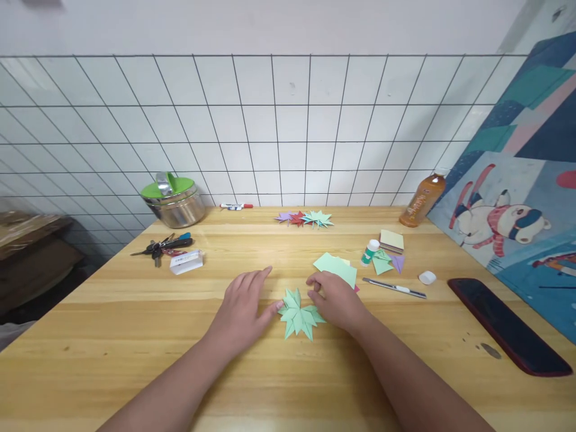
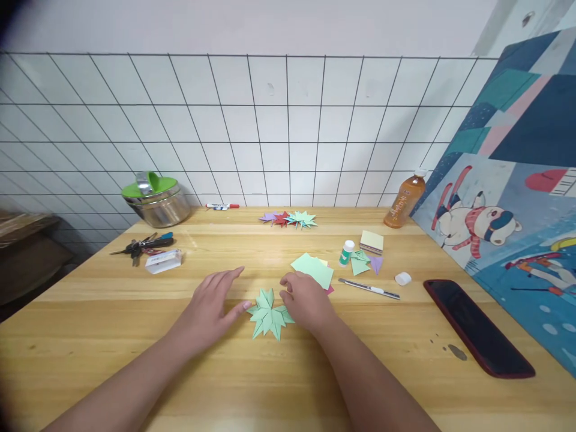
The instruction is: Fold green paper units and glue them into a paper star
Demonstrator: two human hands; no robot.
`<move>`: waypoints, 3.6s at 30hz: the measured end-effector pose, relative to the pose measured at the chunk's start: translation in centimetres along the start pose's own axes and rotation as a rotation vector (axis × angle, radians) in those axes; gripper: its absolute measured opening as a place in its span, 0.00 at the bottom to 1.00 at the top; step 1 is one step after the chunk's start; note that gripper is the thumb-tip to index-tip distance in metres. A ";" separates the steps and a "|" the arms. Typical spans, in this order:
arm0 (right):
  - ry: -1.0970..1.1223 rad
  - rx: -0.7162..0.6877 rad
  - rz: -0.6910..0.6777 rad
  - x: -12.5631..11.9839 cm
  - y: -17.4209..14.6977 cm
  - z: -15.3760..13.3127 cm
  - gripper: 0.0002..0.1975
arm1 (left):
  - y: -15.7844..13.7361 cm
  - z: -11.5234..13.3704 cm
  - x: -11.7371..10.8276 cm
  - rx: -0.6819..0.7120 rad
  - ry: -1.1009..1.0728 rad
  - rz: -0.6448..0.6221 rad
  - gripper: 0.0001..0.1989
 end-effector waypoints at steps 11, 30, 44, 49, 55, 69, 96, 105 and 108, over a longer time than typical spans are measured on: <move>0.124 -0.028 -0.005 1.6 0.5 -0.8 0.03 | -0.2 0.3 0.8 -0.082 -0.197 -0.025 0.29; 0.124 -0.135 -0.002 2.5 0.2 -1.8 0.03 | 0.4 -1.7 1.9 -0.276 -0.491 0.064 0.20; 0.133 -0.100 -0.058 2.4 -0.1 -2.4 0.05 | 0.4 -1.6 2.1 -0.281 -0.527 0.046 0.20; 0.088 -0.050 -0.030 2.8 0.2 -2.2 0.14 | 0.4 -1.4 2.1 -0.279 -0.527 0.043 0.20; 0.071 -0.052 -0.064 3.0 0.1 -1.9 0.01 | 0.4 -1.6 2.0 -0.295 -0.515 0.047 0.20; 0.074 -0.121 -0.161 2.8 -0.6 -2.6 0.12 | 0.3 -1.3 2.1 -0.276 -0.553 0.014 0.20; 1.371 0.485 0.099 2.3 0.1 -1.3 0.18 | -0.5 -0.2 4.4 -0.682 -1.312 -0.023 0.43; 1.545 0.472 -0.085 2.4 -0.3 -2.1 0.14 | -0.6 0.9 5.1 -0.704 -1.562 -0.153 0.31; 1.523 0.468 -0.097 2.6 -0.3 -2.3 0.15 | -0.7 1.3 5.4 -0.747 -1.624 -0.239 0.21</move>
Point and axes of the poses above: each hand's wrist, its own y-axis towards the middle knuckle, its own x-axis out of the palm, z = x × y, the point moved 6 cm from there along y, towards the middle knuckle, and after that the axes turned 10 degrees about z, right-handed, at the moved point
